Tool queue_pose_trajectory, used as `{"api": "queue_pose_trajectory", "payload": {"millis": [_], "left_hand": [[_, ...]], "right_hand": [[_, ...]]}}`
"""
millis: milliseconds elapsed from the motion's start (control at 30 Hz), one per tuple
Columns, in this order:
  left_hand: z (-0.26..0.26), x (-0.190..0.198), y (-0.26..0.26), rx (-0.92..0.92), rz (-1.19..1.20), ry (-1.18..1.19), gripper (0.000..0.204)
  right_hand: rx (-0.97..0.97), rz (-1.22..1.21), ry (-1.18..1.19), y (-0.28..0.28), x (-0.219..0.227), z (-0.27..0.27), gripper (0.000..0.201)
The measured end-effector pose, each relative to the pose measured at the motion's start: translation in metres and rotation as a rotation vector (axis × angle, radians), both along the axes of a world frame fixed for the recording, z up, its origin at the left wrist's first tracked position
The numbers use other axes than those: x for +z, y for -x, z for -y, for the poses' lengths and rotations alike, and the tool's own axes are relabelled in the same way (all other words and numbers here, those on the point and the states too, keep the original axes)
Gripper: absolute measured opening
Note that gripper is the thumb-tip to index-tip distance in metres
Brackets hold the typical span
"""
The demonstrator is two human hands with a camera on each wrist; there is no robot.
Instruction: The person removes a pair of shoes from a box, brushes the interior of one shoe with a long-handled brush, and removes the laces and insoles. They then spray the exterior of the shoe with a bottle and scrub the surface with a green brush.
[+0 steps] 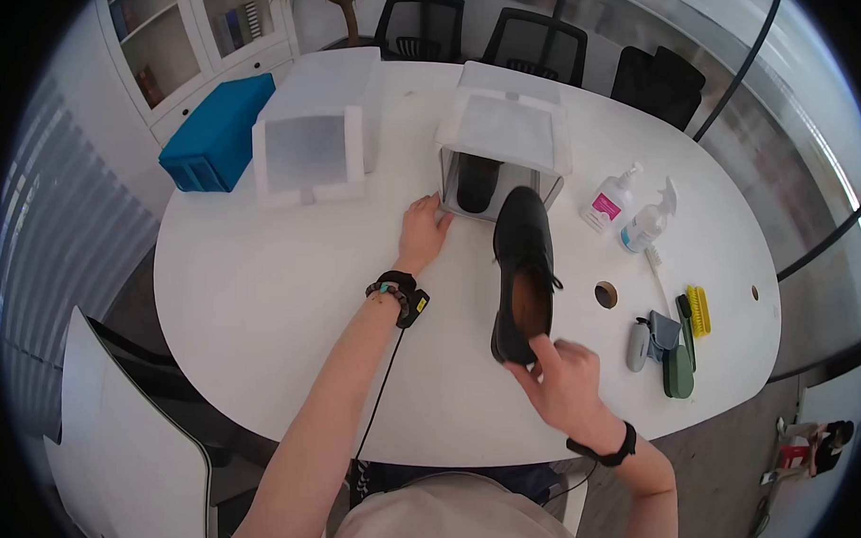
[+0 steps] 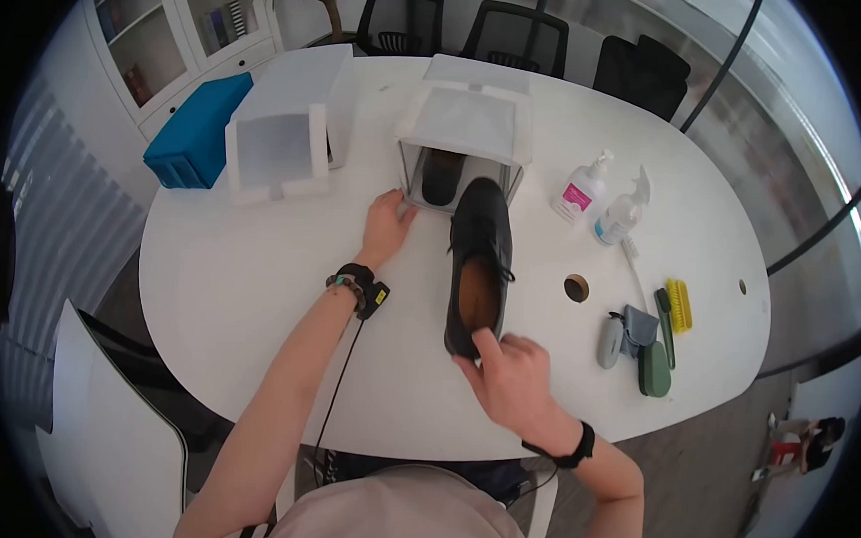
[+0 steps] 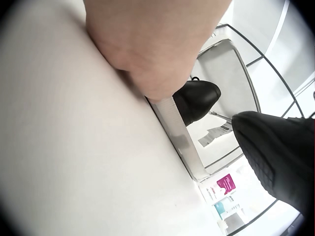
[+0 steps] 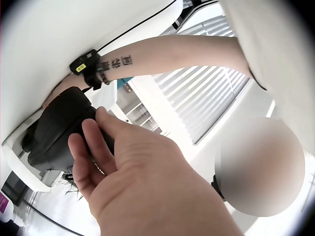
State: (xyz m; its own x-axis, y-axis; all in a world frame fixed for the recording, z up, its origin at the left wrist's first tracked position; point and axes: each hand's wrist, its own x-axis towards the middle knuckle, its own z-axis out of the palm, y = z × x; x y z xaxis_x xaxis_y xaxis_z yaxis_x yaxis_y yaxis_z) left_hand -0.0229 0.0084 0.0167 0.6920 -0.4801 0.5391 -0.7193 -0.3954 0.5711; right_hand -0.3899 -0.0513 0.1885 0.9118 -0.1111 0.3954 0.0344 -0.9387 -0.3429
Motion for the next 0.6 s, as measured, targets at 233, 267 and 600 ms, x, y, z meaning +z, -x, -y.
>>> {"api": "queue_pose_trajectory", "payload": {"millis": [233,267,600], "left_hand": [[0.000,-0.002,0.000,-0.010,-0.055,-0.028,0.053],[0.000,-0.004,-0.002,-0.004,-0.050,-0.025,0.051],[-0.002,0.003,0.001,-0.014,-0.084,-0.034,0.054]], "right_hand": [[-0.015,-0.079,0.035,0.052,-0.032,-0.007,0.036],[-0.014,-0.089,0.013,0.053,-0.041,-0.006,0.035],[-0.040,-0.102,-0.019,0.061,-0.066,0.004,0.037]]}}
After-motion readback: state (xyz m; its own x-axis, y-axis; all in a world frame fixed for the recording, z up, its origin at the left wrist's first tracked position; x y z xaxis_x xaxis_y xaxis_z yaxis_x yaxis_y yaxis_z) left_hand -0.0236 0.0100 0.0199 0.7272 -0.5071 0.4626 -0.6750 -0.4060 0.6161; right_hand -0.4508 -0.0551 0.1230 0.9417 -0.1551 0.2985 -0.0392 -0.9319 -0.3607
